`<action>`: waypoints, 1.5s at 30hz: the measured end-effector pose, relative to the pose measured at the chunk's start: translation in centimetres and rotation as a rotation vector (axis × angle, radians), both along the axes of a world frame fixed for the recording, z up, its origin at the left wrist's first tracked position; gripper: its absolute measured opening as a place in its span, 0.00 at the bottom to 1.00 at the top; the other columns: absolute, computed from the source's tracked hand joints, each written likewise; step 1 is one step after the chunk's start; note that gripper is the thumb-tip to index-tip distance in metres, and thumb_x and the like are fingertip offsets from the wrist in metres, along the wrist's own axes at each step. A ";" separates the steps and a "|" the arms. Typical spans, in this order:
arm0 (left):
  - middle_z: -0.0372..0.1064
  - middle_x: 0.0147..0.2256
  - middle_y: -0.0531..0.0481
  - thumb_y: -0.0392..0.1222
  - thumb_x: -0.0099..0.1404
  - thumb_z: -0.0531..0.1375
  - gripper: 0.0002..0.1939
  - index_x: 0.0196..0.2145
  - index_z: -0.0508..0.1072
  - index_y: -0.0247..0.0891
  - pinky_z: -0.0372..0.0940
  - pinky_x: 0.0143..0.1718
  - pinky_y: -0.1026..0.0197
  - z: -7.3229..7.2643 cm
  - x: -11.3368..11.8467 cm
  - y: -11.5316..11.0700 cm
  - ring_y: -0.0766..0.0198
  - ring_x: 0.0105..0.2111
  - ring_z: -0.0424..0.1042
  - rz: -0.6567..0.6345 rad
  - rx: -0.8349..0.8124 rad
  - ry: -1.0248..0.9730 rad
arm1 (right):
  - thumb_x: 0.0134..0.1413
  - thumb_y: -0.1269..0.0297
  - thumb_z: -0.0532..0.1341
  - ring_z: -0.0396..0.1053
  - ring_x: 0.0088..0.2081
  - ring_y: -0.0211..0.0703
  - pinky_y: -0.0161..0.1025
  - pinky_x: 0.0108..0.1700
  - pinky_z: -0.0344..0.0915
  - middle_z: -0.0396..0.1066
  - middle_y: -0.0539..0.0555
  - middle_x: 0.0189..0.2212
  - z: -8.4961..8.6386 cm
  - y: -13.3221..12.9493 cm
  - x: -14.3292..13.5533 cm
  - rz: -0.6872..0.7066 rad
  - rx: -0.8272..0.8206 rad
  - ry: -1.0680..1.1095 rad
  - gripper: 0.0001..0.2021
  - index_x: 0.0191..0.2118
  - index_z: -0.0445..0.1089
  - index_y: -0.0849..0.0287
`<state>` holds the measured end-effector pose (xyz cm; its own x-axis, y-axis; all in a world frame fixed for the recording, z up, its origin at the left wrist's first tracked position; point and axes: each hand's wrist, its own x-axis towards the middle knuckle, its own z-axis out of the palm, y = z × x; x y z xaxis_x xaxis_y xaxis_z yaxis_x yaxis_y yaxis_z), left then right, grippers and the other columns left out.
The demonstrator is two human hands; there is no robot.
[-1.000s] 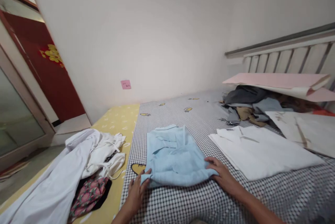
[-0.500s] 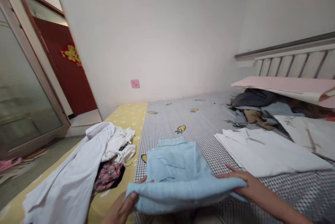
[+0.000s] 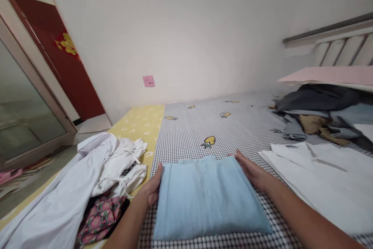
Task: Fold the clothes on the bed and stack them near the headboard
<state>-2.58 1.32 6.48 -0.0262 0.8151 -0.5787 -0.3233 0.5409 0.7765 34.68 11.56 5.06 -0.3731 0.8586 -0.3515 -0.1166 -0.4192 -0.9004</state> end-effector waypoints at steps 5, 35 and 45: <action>0.81 0.36 0.43 0.43 0.51 0.73 0.27 0.47 0.71 0.37 0.75 0.44 0.49 -2.3 -0.1 -0.7 0.51 0.38 0.81 0.095 0.195 0.108 | 0.42 0.56 0.73 0.78 0.40 0.51 0.52 0.49 0.72 0.79 0.55 0.42 -1.3 -0.8 1.8 -0.059 0.233 -0.073 0.53 0.70 0.44 0.50; 0.48 0.70 0.60 0.51 0.72 0.50 0.24 0.64 0.58 0.67 0.28 0.65 0.21 -4.9 8.5 -3.0 0.41 0.71 0.41 -0.382 0.491 1.537 | 0.65 0.44 0.50 0.47 0.70 0.68 0.81 0.63 0.36 0.55 0.47 0.69 -7.0 -5.7 -7.3 0.021 1.020 -1.420 0.25 0.66 0.57 0.32; 0.46 0.71 0.61 0.56 0.72 0.48 0.25 0.65 0.56 0.67 0.26 0.66 0.25 -4.9 8.4 -2.6 0.44 0.72 0.37 -0.415 0.451 1.509 | 0.68 0.45 0.46 0.45 0.71 0.61 0.75 0.66 0.37 0.53 0.47 0.70 -7.1 -5.7 -7.3 0.019 0.987 -1.370 0.26 0.68 0.55 0.36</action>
